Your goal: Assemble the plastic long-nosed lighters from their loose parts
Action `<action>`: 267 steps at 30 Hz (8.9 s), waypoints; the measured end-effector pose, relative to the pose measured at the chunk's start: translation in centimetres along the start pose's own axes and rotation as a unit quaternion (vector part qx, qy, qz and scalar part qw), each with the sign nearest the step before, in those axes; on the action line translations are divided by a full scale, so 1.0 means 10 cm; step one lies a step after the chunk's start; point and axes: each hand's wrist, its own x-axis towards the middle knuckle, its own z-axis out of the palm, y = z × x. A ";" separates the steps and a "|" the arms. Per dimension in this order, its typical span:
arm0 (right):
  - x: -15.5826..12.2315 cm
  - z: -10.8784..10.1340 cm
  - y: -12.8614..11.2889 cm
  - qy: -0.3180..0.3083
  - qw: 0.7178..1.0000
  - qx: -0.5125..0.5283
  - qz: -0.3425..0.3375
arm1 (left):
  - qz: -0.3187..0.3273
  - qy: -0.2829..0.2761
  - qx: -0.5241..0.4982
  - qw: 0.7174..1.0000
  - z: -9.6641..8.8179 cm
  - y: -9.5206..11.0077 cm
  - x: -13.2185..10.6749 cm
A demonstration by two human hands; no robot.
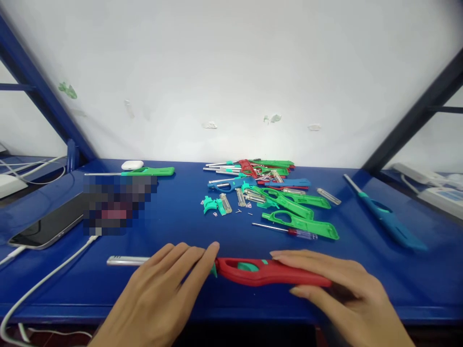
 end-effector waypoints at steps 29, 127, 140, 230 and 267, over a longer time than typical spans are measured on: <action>-0.36 0.06 0.18 -0.047 0.999 -0.014 -0.004 | 0.011 0.023 -0.035 0.999 -0.07 0.14 0.17; 1.16 0.37 0.40 -0.226 0.956 -0.183 0.044 | -0.065 0.121 -0.136 0.981 0.27 0.28 0.26; 1.11 0.09 0.19 -0.337 0.893 0.204 0.219 | -0.094 0.122 -0.136 0.979 0.18 0.28 0.31; 0.24 -0.19 -0.17 -0.275 0.954 -0.098 0.066 | -0.080 0.072 -0.242 0.964 0.24 0.32 0.42; 0.92 -0.20 -0.19 -0.469 0.873 -0.074 0.112 | -0.082 0.049 -0.228 0.969 0.28 0.33 0.38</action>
